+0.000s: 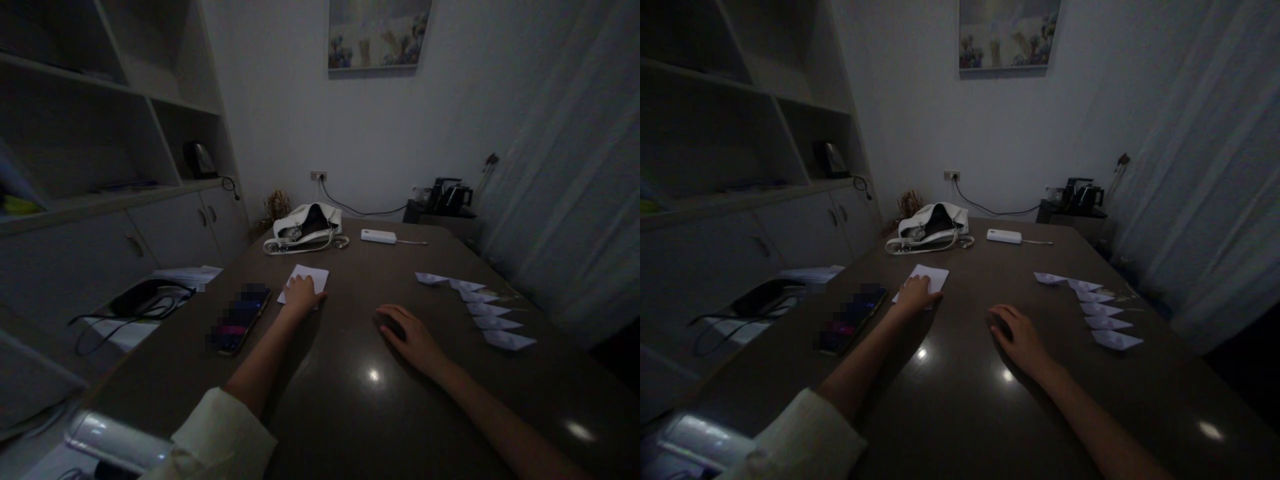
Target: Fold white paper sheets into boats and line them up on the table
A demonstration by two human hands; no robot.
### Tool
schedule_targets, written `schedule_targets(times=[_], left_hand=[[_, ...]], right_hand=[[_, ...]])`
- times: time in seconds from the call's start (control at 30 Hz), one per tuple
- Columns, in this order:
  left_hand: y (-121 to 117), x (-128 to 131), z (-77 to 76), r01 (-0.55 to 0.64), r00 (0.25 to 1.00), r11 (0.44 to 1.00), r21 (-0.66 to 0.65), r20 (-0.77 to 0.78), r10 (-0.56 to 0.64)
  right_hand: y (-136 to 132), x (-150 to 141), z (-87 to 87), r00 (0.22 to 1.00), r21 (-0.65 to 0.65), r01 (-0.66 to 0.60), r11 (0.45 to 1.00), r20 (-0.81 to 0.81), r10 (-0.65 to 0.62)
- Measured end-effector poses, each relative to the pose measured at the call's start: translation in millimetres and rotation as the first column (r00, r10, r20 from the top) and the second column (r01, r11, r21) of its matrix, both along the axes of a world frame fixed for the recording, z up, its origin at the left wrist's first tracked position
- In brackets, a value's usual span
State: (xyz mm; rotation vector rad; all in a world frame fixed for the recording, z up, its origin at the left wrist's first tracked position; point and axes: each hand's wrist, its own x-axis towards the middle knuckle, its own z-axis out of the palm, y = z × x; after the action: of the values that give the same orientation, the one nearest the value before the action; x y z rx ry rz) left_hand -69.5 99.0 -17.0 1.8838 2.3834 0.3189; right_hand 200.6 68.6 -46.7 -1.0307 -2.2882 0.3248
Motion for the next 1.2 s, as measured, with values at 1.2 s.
schedule_targets(times=[1.2], left_hand=[[-8,-9,18.2,-0.096,0.995,0.966,0.24,0.011,0.096]], right_hand=[[-1,2,0.5,0.999,0.013,-0.046,0.999,-0.005,0.046]])
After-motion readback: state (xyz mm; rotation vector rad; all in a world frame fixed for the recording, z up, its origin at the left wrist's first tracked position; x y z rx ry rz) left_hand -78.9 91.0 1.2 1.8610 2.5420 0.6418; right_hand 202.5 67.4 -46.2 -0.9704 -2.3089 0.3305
